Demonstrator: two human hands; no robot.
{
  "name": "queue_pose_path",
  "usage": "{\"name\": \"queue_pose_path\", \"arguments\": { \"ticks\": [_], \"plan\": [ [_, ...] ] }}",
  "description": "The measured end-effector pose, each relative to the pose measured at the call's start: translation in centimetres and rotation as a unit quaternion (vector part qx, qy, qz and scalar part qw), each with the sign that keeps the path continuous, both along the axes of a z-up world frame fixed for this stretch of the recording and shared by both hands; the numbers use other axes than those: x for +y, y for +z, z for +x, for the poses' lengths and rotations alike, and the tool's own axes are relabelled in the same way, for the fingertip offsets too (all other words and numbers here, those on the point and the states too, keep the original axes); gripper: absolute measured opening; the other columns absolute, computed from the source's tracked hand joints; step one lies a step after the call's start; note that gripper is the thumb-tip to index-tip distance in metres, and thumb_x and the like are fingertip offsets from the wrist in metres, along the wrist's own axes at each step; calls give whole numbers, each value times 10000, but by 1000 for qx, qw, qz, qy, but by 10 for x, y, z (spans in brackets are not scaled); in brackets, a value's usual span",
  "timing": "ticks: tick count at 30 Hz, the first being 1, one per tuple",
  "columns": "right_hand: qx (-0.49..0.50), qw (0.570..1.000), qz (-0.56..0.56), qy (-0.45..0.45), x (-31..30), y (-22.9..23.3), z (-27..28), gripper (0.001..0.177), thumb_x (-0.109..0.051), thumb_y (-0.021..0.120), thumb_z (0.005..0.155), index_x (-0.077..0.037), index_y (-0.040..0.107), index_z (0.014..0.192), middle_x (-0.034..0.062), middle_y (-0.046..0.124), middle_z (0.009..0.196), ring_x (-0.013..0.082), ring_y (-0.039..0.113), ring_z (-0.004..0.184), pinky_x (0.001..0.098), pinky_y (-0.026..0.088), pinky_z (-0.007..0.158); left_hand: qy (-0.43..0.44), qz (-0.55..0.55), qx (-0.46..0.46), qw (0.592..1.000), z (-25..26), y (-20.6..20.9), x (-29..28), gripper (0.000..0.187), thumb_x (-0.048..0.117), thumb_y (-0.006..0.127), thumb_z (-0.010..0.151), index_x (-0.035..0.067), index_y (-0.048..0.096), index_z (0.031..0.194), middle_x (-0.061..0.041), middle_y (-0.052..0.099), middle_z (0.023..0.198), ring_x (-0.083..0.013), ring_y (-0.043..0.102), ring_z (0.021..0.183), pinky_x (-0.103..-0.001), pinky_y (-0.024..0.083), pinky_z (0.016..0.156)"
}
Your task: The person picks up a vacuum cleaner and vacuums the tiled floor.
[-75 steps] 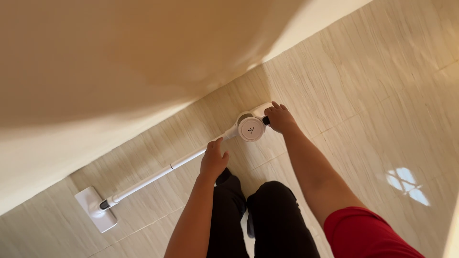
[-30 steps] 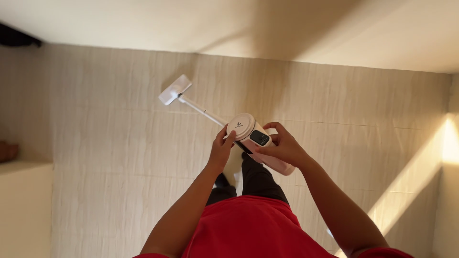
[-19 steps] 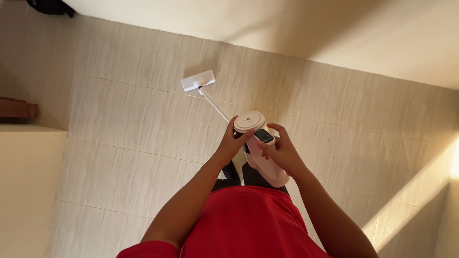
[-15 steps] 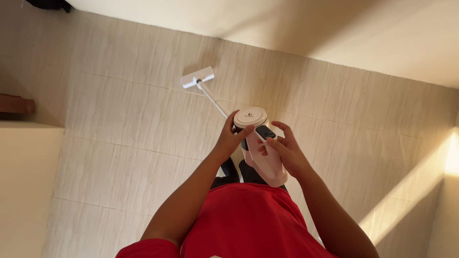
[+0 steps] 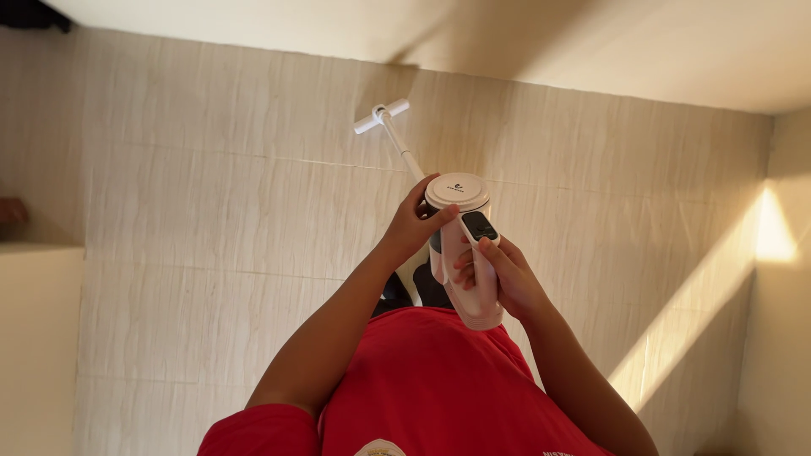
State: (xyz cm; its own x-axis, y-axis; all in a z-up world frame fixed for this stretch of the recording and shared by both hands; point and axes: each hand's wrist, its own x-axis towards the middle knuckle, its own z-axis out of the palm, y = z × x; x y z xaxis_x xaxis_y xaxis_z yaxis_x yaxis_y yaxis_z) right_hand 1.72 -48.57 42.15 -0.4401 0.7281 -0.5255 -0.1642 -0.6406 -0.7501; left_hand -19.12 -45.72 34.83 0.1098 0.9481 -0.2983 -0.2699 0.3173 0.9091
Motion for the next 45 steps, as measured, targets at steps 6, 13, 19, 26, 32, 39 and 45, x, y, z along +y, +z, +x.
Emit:
{"name": "queue_pose_path", "arguments": {
  "ticks": [6,13,19,26,32,39,45],
  "plan": [
    [-64,996,-18,-54,-10,21,6,394,-418,483,1026,-51,563,1147,52,568,717,142,558,593,296,487,564,-71,-14,9,997,24,-2,11,855,400,777,874,40,395,1549,-125,616,1372,-229,623,1216,-356,522,1025],
    [-124,988,-43,-84,-17,24,8,394,-429,466,1005,-52,556,1078,51,534,655,143,525,537,296,466,520,-88,-21,16,996,38,-8,2,910,422,764,891,41,309,1581,-152,591,1406,-233,609,1257,-351,515,1034],
    [-151,982,-72,-86,-18,29,0,406,-443,418,1015,-62,556,1006,46,523,612,142,499,488,298,444,491,-58,-21,24,998,40,-7,-7,904,418,762,883,43,332,1584,-136,616,1355,-214,624,1173,-342,529,989],
    [-186,976,-84,-74,-16,34,-5,508,-497,368,1024,-58,594,905,46,462,526,150,428,399,306,395,422,-38,-16,13,999,44,-1,-19,877,393,756,900,37,335,1582,-134,619,1348,-189,624,1139,-325,532,967],
    [-198,974,-92,-63,-18,37,1,501,-496,402,1020,-44,568,883,40,480,564,144,439,421,309,394,421,-47,-54,2,997,48,-5,-28,877,431,727,911,24,323,1575,-134,616,1358,-191,628,1192,-328,537,992],
    [-217,965,-135,-64,-24,29,-2,485,-495,410,1001,-58,562,855,44,473,571,148,414,423,317,366,413,-53,-73,-22,996,47,-26,-41,874,439,719,919,2,323,1564,-152,595,1386,-216,596,1236,-336,510,1013],
    [-231,962,-128,-68,-32,13,3,429,-434,434,981,-55,550,815,60,486,571,160,424,444,328,384,429,-93,-72,-18,993,45,-34,-44,876,427,695,940,12,262,1579,-154,570,1415,-223,582,1286,-342,502,1044]
  ]
}}
